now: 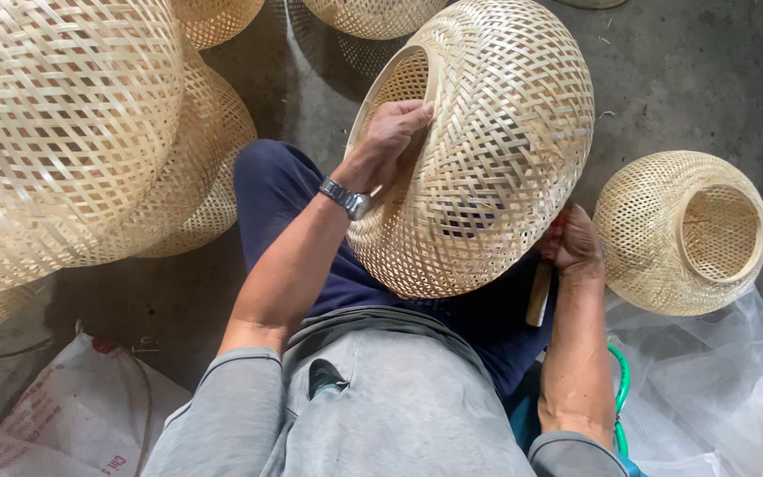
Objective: The person sits cross-legged and uses a small hammer to tap a wooden rim onto the edge of a woven basket. They rotate the basket repeatedly to secure the rim along its entire circumference.
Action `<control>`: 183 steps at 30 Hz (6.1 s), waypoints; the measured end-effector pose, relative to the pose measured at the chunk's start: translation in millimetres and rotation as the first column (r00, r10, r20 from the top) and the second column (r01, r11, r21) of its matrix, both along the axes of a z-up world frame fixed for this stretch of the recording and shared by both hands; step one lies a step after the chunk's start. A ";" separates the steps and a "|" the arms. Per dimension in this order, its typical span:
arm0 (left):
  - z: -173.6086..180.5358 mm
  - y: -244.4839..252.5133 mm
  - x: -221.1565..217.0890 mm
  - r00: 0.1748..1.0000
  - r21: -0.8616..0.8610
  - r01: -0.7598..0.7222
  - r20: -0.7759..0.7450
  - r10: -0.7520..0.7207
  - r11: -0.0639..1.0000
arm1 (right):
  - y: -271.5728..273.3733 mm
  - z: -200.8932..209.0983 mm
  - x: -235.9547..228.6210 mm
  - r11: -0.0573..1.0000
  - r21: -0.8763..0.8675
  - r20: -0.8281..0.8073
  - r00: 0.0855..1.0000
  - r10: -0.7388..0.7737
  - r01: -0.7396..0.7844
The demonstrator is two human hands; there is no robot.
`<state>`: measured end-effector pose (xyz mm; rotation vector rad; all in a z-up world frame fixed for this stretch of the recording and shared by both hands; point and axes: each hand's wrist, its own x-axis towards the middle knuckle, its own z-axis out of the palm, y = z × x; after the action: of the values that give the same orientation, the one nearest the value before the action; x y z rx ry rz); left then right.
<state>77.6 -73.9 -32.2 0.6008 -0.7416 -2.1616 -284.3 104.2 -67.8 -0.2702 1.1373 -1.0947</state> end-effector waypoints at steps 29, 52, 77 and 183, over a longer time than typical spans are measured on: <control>-98.4 41.2 34.7 0.992 0.039 0.093 -0.085 -0.090 0.995 | -23.6 58.7 38.8 0.959 -0.277 0.067 0.997 -0.044 0.061; 1.6 66.9 -26.5 0.972 -0.023 0.040 -0.232 -0.044 0.999 | 7.3 95.5 55.2 0.890 -0.441 -0.342 0.894 -0.290 0.120; 25.2 96.8 -53.2 0.995 -0.023 -0.016 -0.100 0.014 1.000 | -29.6 267.4 141.0 0.682 0.429 -0.858 -0.503 0.102 -0.593; -24.2 41.9 29.3 0.992 0.067 -0.122 -0.016 0.123 0.990 | -22.9 85.6 69.1 0.955 -0.295 -0.202 0.975 -0.090 0.027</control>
<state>106.9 -32.0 -56.4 0.6415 -0.6092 -2.0819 -215.2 81.3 17.8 -0.5998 1.1771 -1.3112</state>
